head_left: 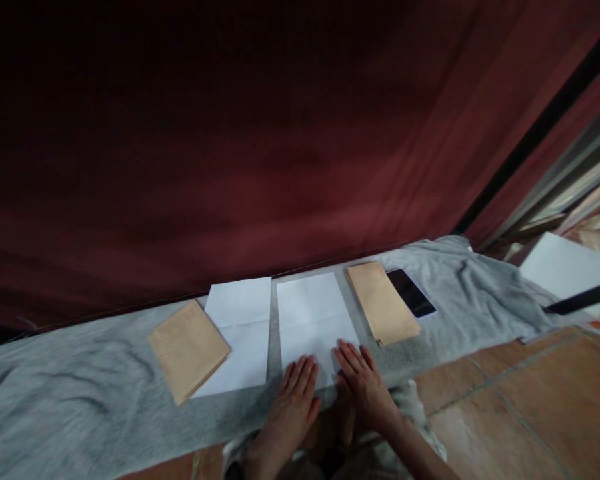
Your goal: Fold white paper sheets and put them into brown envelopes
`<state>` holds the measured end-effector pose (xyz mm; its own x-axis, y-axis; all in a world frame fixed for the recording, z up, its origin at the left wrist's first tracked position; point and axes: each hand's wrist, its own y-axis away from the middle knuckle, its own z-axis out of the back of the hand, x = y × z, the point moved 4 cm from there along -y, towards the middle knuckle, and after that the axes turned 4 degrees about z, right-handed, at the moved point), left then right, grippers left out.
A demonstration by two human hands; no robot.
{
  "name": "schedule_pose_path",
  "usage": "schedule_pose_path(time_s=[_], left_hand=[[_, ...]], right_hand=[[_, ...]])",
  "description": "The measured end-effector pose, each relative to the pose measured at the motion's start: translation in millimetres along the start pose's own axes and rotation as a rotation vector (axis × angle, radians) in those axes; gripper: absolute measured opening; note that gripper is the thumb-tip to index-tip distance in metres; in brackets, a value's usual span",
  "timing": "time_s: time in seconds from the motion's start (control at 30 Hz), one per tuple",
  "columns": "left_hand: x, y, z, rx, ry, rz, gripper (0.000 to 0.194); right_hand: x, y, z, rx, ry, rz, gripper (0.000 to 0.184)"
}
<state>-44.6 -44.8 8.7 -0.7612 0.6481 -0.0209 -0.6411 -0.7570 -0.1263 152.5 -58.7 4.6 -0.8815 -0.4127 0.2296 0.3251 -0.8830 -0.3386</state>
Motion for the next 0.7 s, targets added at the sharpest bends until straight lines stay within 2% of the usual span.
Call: schedule_pose_path(time_s=[0.3, 0.47, 0.7], left_hand=[[4, 0, 0.1, 0.123, -0.083, 0.089, 0.072], [6, -1, 3.6, 0.087, -0.135, 0.077, 0.075], [3, -4, 3.8, 0.067, -0.163, 0.106, 0.062]], right_hand=[[-13, 5, 7, -0.042, -0.066, 0.003, 0.047], [-10, 5, 4, -0.088, -0.072, -0.004, 0.046], [-11, 6, 4, -0.148, -0.162, -0.073, 0.044]])
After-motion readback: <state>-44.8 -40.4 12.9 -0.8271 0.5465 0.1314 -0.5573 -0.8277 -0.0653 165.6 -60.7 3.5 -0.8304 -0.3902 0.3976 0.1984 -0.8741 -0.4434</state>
